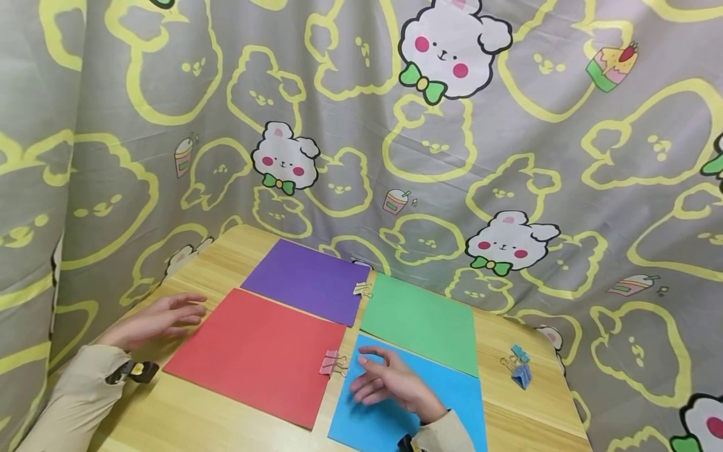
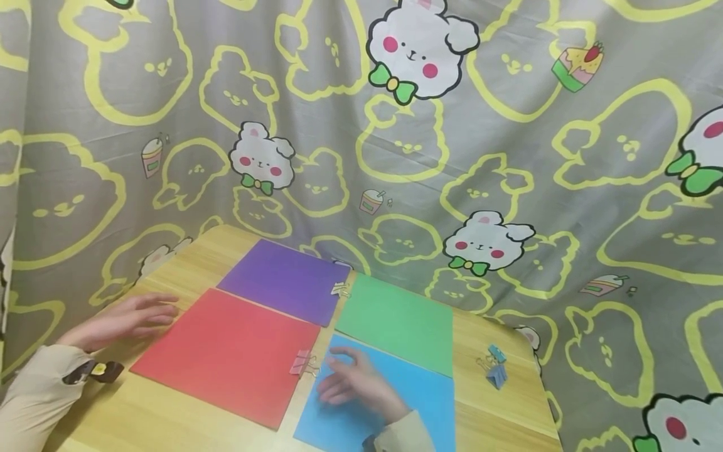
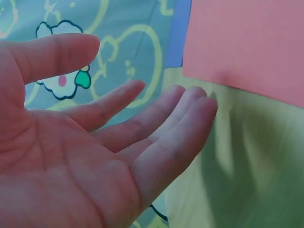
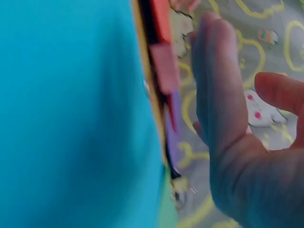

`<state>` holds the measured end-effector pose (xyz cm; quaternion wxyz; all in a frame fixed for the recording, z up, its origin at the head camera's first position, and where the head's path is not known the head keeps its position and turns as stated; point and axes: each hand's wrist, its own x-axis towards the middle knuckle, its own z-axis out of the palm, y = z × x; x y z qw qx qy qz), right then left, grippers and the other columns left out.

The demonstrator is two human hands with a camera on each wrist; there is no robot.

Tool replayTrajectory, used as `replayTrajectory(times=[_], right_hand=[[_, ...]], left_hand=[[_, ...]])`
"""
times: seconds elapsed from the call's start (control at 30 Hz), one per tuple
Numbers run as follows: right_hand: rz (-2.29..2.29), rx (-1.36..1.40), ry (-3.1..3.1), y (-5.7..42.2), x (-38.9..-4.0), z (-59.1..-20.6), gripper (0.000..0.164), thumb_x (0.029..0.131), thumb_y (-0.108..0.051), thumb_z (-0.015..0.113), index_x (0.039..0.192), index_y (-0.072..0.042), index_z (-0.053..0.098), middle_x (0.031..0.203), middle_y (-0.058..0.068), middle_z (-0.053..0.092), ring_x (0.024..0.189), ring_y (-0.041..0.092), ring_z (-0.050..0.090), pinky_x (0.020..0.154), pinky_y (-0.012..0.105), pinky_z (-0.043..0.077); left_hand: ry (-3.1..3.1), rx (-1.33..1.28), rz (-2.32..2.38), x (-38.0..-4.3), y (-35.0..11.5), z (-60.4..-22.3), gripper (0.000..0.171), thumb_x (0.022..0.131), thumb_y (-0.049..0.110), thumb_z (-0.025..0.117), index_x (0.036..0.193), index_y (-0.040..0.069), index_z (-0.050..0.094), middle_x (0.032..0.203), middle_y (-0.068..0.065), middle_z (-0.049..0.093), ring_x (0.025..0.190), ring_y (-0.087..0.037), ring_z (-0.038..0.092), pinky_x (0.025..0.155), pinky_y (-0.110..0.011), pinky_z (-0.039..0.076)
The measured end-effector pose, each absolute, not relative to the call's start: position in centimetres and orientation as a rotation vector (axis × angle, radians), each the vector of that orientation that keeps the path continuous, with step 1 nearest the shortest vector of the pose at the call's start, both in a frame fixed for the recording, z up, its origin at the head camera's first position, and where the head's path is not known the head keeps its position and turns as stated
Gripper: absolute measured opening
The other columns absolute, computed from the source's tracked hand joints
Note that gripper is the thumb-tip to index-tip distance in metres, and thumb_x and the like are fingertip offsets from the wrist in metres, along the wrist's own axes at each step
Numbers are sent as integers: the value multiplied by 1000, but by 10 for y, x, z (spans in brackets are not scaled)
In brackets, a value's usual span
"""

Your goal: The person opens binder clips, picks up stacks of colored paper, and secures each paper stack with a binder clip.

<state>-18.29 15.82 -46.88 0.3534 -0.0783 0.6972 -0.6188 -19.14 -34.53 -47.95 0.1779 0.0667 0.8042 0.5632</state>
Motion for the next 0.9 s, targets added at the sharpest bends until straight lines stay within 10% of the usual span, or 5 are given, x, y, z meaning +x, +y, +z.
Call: replayTrajectory(times=[0.9], right_hand=[[-2206, -222, 2216, 317, -201, -387, 28, 105, -26, 45, 129, -15, 55, 75, -6, 66, 64, 6, 60, 57, 21, 53]], left_hand=[[2362, 376, 1541, -252, -209, -423, 50, 103, 24, 51, 141, -7, 43, 134, -27, 57, 115, -37, 64, 102, -51, 50]])
